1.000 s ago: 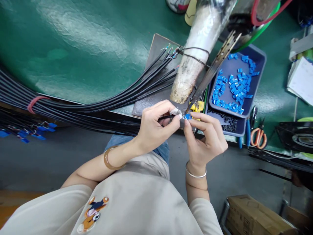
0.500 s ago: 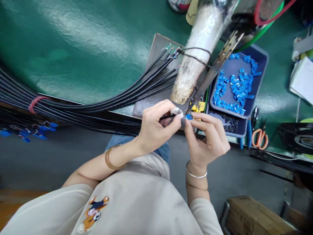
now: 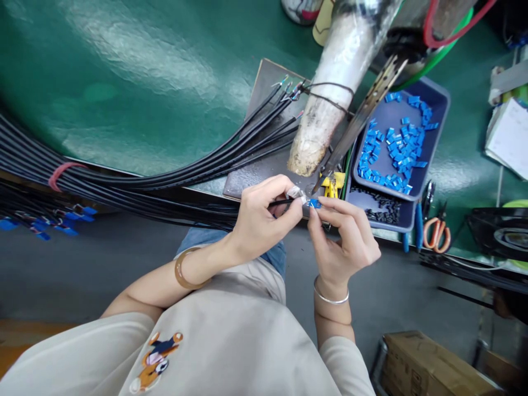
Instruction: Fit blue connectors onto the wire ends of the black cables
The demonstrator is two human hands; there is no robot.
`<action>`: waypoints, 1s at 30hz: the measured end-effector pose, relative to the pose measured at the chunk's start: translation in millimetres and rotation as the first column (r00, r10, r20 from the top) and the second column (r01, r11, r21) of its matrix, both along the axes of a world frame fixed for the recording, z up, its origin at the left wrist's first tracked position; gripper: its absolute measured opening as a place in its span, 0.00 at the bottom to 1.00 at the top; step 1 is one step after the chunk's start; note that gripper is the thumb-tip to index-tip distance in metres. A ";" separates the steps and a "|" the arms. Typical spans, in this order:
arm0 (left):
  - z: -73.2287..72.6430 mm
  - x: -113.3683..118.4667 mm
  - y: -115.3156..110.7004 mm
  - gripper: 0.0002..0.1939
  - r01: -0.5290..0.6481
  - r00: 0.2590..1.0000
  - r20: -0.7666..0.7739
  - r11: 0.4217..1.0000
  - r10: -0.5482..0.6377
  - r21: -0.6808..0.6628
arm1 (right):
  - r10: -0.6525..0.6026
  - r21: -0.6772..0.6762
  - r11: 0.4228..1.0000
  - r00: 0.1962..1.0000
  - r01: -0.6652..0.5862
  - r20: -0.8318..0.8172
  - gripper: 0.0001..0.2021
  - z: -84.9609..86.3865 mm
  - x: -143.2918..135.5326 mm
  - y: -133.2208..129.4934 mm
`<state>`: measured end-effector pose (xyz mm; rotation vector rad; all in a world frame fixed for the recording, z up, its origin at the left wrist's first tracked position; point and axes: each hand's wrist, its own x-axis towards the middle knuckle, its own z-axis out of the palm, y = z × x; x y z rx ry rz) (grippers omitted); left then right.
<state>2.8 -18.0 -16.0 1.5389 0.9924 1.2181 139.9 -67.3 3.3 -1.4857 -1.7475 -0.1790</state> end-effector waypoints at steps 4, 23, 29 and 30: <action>3.5 -2.8 0.5 0.03 0.031 1.000 0.003 0.997 -0.031 -0.072 | -0.024 0.015 1.000 1.000 0.025 -0.013 0.09 -0.8 0.3 0.5; 6.9 -4.3 4.2 0.05 0.143 0.989 0.075 0.951 -0.127 -0.275 | -0.018 0.019 1.000 1.000 0.018 -0.008 0.09 -3.8 -1.3 -1.8; 8.3 -2.2 4.1 0.04 0.149 0.988 0.086 0.947 -0.130 -0.286 | -0.023 0.030 0.999 0.999 0.024 -0.044 0.09 -3.8 -2.2 -0.1; 8.1 -1.7 4.1 0.04 0.149 0.988 0.092 0.949 -0.128 -0.279 | -0.025 0.031 0.999 0.999 0.026 -0.042 0.09 -4.0 -2.1 0.1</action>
